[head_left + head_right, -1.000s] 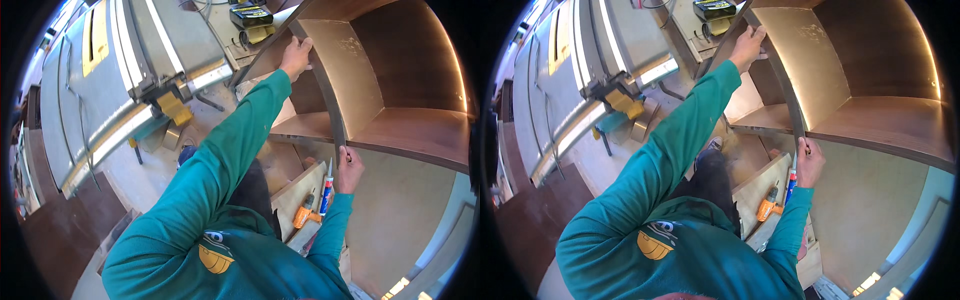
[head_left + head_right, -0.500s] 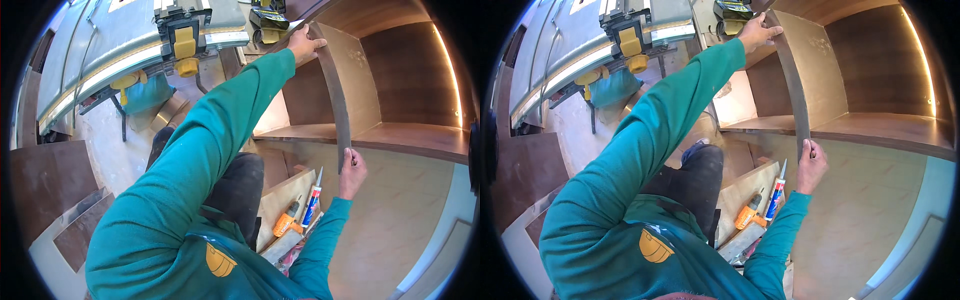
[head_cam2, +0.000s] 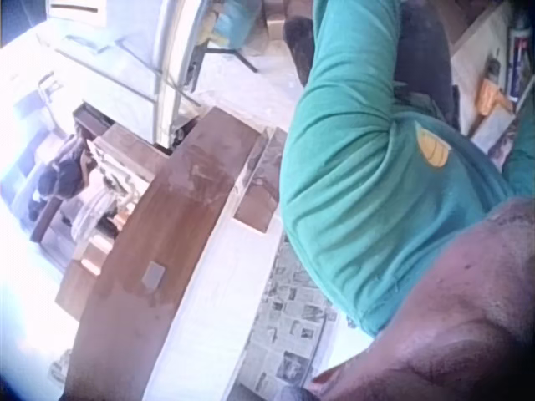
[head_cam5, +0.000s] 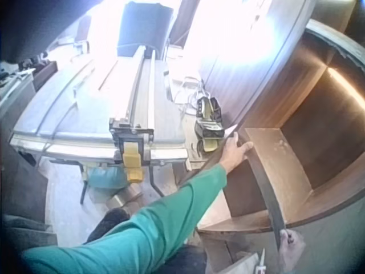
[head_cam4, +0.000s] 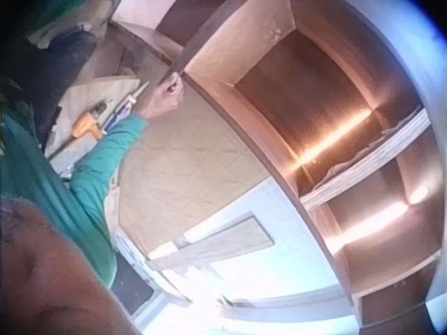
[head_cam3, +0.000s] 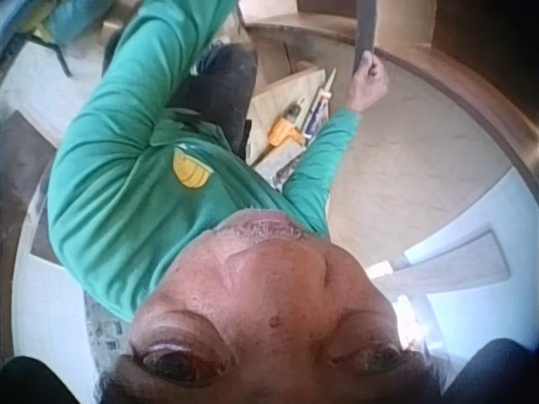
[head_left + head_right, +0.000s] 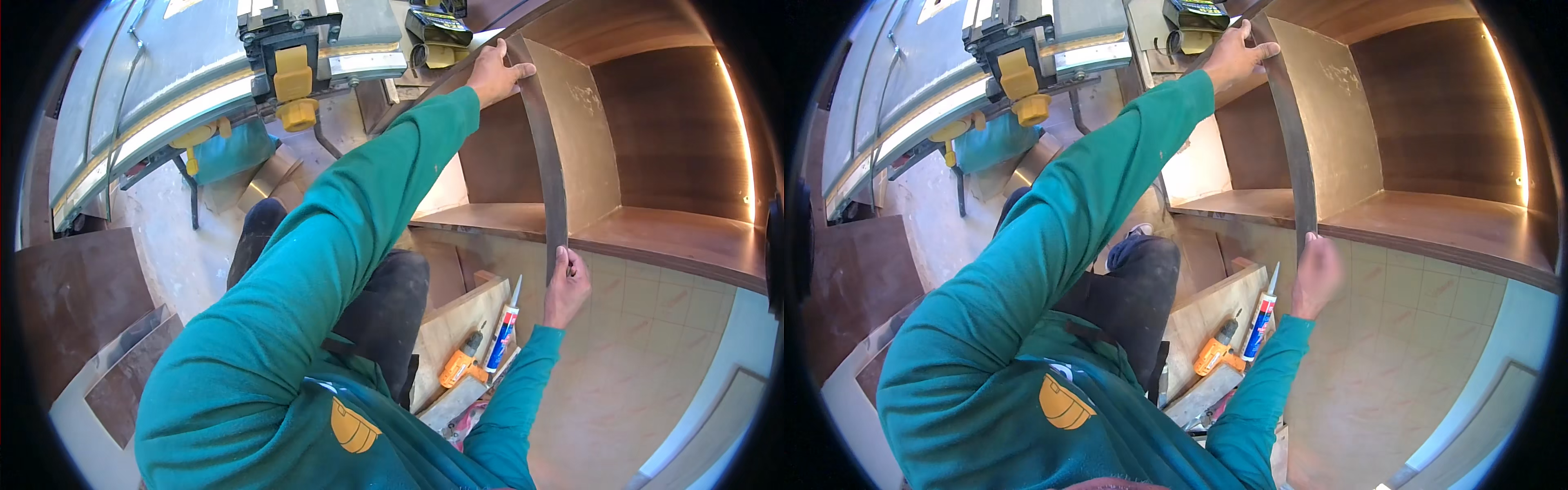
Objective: The person measures and marks a wooden trim piece using a metal ruler and pencil, then fits the trim onto the edge of a wooden cabinet. They repeatedly adjust the trim's position and mark it for cutting.
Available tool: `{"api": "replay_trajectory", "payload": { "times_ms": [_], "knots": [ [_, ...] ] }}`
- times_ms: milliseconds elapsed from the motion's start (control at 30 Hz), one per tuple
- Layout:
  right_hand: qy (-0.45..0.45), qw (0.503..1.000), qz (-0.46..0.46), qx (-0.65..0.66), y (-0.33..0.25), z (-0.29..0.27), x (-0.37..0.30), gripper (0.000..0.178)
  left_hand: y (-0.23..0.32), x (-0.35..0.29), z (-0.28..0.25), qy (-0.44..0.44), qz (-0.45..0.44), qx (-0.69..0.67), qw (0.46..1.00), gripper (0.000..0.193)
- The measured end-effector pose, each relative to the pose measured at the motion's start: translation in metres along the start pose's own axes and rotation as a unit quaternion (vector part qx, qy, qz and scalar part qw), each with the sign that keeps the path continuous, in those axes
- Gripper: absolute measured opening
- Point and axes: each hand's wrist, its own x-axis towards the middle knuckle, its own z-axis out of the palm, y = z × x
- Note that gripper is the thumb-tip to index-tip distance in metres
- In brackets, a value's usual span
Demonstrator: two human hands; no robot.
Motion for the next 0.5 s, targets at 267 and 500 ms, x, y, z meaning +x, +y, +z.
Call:
{"api": "replay_trajectory", "payload": {
  "times_ms": [267,500],
  "knots": [
    [0.032,0.999,0.017,0.021,0.005,0.01,0.001,0.026,-0.002,0.009,0.002,-0.001,0.041,0.13,0.991,0.101],
    [0.042,0.996,0.05,0.061,0.003,0.01,-0.004,0.029,0.004,0.0,0.005,-0.022,0.017,0.08,0.996,0.097]
  ]
}}
